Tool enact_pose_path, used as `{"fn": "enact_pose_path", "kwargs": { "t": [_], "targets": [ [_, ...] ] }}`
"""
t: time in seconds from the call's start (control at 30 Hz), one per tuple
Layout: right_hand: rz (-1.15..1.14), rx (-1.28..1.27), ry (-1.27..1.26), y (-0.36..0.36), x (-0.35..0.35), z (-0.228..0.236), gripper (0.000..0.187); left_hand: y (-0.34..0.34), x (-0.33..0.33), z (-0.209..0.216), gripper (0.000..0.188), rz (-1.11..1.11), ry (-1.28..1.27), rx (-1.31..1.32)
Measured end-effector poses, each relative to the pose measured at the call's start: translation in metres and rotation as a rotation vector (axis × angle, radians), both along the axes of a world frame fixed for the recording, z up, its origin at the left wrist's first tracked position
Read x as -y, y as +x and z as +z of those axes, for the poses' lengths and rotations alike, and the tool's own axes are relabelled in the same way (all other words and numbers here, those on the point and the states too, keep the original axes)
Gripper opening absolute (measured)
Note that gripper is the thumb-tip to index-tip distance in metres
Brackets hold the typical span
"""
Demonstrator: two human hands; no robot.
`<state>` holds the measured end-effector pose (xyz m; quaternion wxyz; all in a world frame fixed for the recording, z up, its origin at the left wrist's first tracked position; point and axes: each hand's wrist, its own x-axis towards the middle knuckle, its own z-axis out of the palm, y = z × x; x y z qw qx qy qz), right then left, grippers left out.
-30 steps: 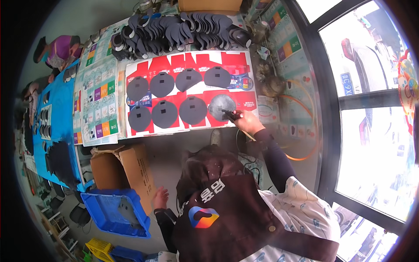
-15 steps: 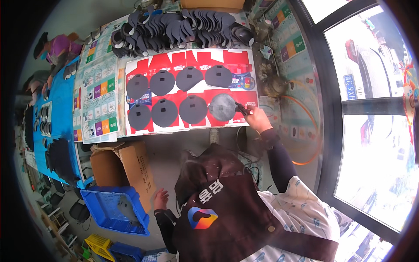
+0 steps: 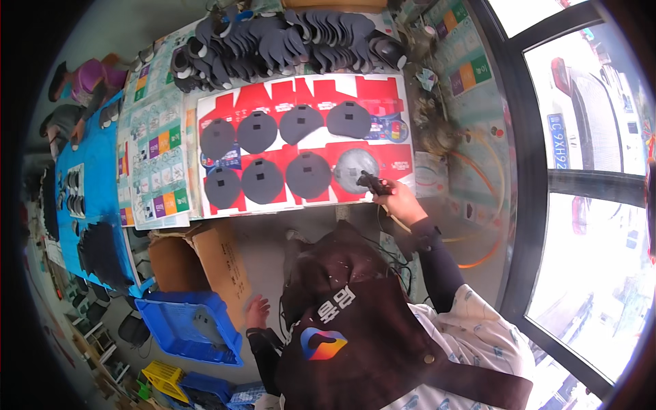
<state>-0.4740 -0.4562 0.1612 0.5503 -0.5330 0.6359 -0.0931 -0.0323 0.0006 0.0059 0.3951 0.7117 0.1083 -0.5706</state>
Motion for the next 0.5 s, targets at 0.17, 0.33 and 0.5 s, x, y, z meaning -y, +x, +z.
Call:
{"fn": "enact_pose_path", "kwargs": {
  "t": [0.17, 0.33, 0.5],
  "targets": [
    [0.081, 0.036, -0.201, 0.038, -0.002, -0.015, 0.045, 0.046, 0.022, -0.018, 0.044, -0.085, -0.009, -0.054],
    [0.137, -0.131, -0.219, 0.116, -0.008, -0.001, 0.037, 0.118, 0.016, -0.045, 0.041, -0.086, -0.055, -0.050],
    [0.179, -0.155, -0.328, 0.144, -0.013, -0.008, 0.031, 0.170, 0.008, -0.044, 0.035, -0.039, -0.045, -0.056]
  ]
}}
